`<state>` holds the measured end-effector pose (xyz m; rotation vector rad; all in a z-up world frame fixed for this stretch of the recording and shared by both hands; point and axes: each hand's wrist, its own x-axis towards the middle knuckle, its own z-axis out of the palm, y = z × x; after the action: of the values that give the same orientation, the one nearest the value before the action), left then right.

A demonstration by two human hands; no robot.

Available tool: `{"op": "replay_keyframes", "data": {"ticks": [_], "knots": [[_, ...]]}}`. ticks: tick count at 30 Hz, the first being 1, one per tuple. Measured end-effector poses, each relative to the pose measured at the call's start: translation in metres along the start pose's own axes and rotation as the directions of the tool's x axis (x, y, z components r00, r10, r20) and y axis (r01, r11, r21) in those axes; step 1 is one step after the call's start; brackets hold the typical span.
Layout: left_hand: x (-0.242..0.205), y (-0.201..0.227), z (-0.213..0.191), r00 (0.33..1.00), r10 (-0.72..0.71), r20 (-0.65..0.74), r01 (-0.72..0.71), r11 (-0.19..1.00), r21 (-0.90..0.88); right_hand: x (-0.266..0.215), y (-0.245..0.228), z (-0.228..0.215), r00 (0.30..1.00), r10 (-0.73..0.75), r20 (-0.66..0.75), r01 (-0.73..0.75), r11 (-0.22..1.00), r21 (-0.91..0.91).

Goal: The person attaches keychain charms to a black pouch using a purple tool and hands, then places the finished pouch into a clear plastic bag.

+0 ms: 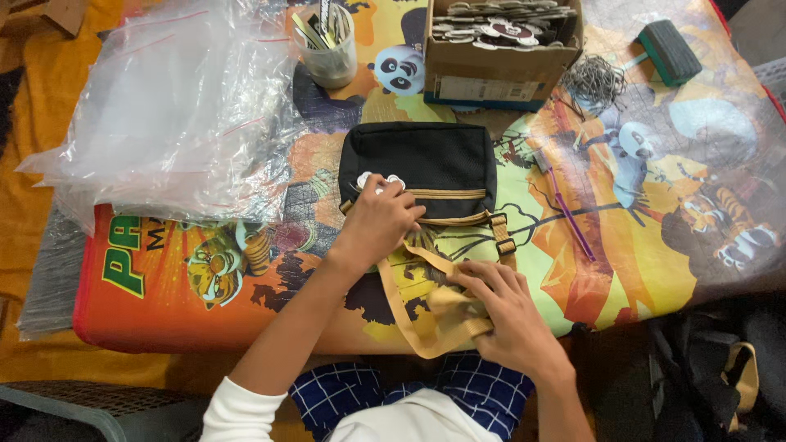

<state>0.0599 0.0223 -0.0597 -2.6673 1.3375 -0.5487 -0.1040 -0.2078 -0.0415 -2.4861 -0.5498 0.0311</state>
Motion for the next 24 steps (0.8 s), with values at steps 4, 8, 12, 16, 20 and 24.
{"op": "replay_keyframes", "data": {"ticks": [4,8,12,16,20,24], "knots": [[0.004,-0.006,0.007,0.999,0.018,0.027,-0.018,1.0,-0.011,-0.002,-0.014,-0.001,0.998,-0.047,0.052,0.047,0.999,0.005],[0.009,-0.005,0.011,1.0,-0.001,-0.004,0.0,0.998,-0.064,-0.001,-0.022,0.024,0.998,-0.056,-0.026,0.046,0.952,-0.302],[0.01,-0.01,0.003,0.999,0.043,0.006,-0.042,0.997,-0.064,0.002,-0.042,0.043,0.983,-0.164,-0.087,0.122,0.924,-0.362],[0.009,-0.013,0.012,0.995,0.095,-0.01,-0.095,0.992,-0.081,0.004,-0.037,0.06,0.972,-0.193,-0.134,0.116,0.889,-0.443],[0.009,-0.014,0.016,0.977,0.112,-0.18,-0.135,0.983,-0.122,0.006,-0.034,0.057,0.945,-0.296,-0.138,0.211,0.875,-0.435],[0.006,-0.014,0.013,0.973,0.134,-0.186,-0.155,0.982,-0.103,0.003,-0.044,0.058,0.935,-0.293,-0.203,0.213,0.916,-0.341]]}}
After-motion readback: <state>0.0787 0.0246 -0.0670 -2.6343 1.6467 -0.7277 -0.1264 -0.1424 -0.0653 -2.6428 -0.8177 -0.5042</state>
